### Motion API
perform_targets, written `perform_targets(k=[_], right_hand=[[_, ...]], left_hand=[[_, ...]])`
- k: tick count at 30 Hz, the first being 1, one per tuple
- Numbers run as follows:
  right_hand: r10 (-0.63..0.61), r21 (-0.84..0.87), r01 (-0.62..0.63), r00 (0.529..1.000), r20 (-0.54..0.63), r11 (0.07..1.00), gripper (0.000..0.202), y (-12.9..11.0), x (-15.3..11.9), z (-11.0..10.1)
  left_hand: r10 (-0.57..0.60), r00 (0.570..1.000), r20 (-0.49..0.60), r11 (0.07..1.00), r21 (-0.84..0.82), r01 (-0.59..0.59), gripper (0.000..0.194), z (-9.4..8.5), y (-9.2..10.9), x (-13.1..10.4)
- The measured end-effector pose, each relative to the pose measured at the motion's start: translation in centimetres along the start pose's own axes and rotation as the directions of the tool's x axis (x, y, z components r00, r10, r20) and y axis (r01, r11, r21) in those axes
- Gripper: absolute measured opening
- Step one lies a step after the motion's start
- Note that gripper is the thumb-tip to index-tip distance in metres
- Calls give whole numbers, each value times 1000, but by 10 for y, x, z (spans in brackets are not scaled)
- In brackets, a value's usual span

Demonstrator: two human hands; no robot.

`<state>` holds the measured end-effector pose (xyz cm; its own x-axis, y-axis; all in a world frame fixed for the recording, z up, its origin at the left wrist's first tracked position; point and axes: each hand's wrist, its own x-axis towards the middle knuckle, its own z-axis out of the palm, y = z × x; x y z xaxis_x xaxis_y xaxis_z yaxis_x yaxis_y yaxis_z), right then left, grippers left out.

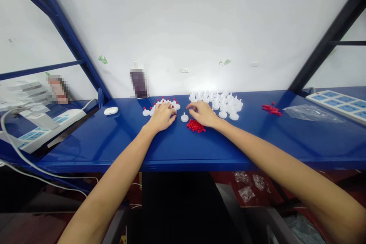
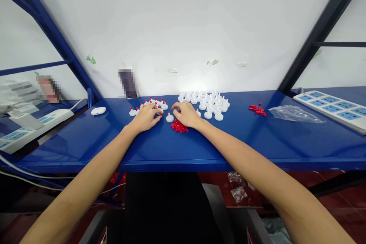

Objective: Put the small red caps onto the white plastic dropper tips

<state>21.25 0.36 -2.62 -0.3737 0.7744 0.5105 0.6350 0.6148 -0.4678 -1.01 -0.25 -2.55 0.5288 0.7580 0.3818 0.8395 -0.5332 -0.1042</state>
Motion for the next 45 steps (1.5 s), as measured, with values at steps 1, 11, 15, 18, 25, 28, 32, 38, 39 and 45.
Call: perform_targets(k=[1, 11, 15, 18, 25, 28, 32, 38, 39, 45], right_hand=[[21, 3, -21, 1000, 10, 1000, 25, -1, 0, 0], [-56, -7, 56, 996, -64, 998, 21, 3, 0, 5], [-70, 47, 72, 997, -43, 996, 23, 3, -1, 6], [-73, 96, 77, 997, -40, 992, 27, 1, -2, 5], [-171, 222, 173, 985, -27, 960, 29, -14, -8, -3], [-179, 253, 207, 975, -129, 945, 21, -20, -8, -5], [-148, 279, 181, 980, -135, 943, 20, -21, -7, -6], [-176, 260, 183, 983, -48, 948, 16, -18, -7, -2], [-182, 252, 189, 982, -51, 949, 16, -17, -6, -2], [-160, 147, 160, 987, -13, 976, 14, -6, -3, 2]], left_hand=[[0, 1000, 6, 1000, -12, 0, 24, 0, 0, 0], [98, 995, 5, 959, -267, -93, 19, 4, -1, 4], [69, 998, 16, 939, -338, -59, 16, 6, -2, 5], [35, 998, -57, 913, -404, -55, 12, 3, 2, 6], [-288, 939, -189, 533, -846, -6, 23, -3, 27, 12], [-350, 924, -153, 357, -934, -19, 31, -3, 34, 15], [-396, 909, -127, 270, -963, -17, 36, -2, 34, 17], [-377, 922, -95, 264, -964, 9, 43, -1, 31, 18], [-365, 926, -96, 288, -958, 14, 42, -1, 31, 18], [-415, 889, -193, 677, -719, 160, 27, -3, 29, 12]])
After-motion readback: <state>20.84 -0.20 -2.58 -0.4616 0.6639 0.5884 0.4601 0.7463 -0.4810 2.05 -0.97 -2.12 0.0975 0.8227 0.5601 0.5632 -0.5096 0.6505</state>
